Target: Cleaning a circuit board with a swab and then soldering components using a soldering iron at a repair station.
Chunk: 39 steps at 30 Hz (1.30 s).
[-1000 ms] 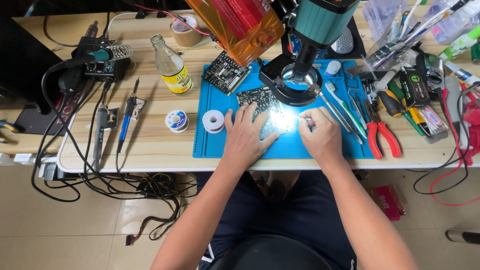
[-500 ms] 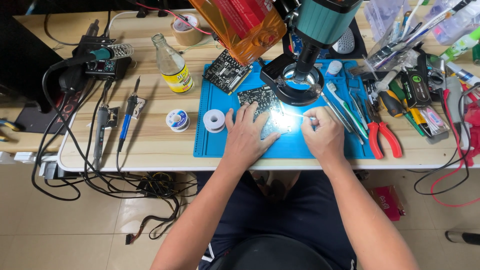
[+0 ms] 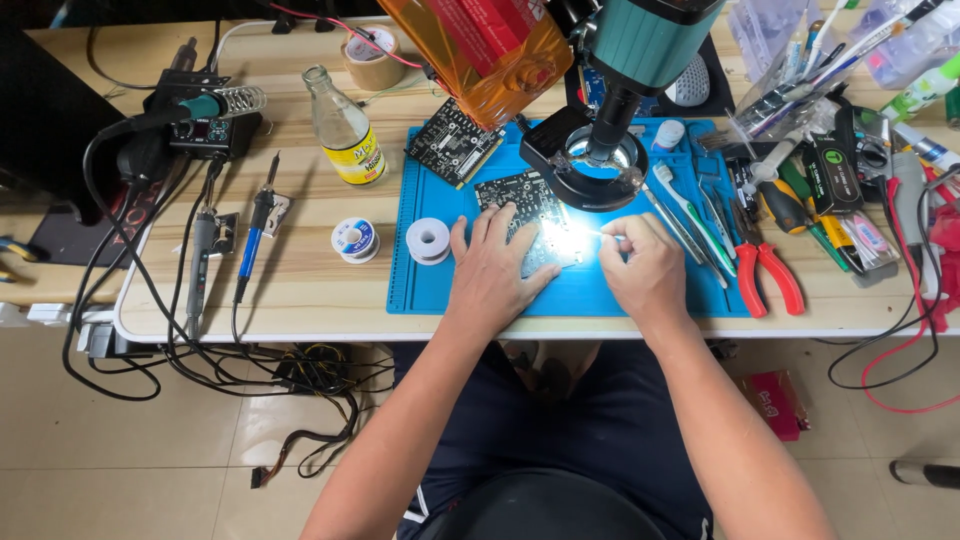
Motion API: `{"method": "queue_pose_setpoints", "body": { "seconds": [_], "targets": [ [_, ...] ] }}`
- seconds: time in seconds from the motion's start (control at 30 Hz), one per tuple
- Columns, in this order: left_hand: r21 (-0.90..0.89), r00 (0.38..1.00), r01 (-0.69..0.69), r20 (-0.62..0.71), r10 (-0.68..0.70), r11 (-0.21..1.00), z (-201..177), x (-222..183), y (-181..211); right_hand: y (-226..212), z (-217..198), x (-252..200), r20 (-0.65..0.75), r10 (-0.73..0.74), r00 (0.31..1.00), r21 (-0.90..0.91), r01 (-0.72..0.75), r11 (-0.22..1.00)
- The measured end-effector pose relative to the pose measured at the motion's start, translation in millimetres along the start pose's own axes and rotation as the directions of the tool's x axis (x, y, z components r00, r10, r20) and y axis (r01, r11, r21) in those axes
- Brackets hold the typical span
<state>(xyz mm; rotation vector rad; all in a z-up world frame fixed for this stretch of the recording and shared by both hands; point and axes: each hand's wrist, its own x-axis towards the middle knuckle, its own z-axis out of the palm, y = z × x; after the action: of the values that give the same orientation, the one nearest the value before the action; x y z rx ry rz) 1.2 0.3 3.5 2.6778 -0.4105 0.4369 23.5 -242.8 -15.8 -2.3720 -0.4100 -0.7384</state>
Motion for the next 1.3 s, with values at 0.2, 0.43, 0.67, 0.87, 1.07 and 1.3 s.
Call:
{"method": "queue_pose_setpoints", "body": {
  "seconds": [0.2,0.43,0.67,0.87,1.07,1.3],
  "targets": [
    [-0.010,1.000,0.001,0.014,0.000,1.000,-0.6,0.0,-0.4,-2.0,-0.9,1.3,-0.034,0.013,0.999,0.013,-0.013,1.000],
    [-0.007,1.000,-0.002,0.000,0.002,1.000,0.7,-0.1,-0.5,1.9,-0.3,0.2,-0.040,0.068,0.997,0.022,-0.067,0.998],
    [-0.011,1.000,-0.002,0.013,0.002,1.000,-1.1,0.0,0.1,3.3,0.9,-0.4,-0.052,0.065,0.997,0.015,-0.064,0.998],
    [-0.002,1.000,-0.011,-0.006,0.011,1.000,3.8,0.2,-2.6,-1.3,-3.9,-2.1,-0.157,0.113,0.981,-0.002,-0.115,0.993],
    [0.009,0.997,-0.046,-0.067,0.046,0.999,7.2,-2.5,-3.1,-15.8,-15.8,-0.1,-0.175,0.240,0.955,0.106,-0.225,0.969],
    [0.022,0.992,-0.073,-0.102,0.075,0.997,11.4,-1.3,-6.5,-14.5,-23.3,4.8,-0.109,0.205,0.973,-0.014,-0.207,0.978]
  ]
}}
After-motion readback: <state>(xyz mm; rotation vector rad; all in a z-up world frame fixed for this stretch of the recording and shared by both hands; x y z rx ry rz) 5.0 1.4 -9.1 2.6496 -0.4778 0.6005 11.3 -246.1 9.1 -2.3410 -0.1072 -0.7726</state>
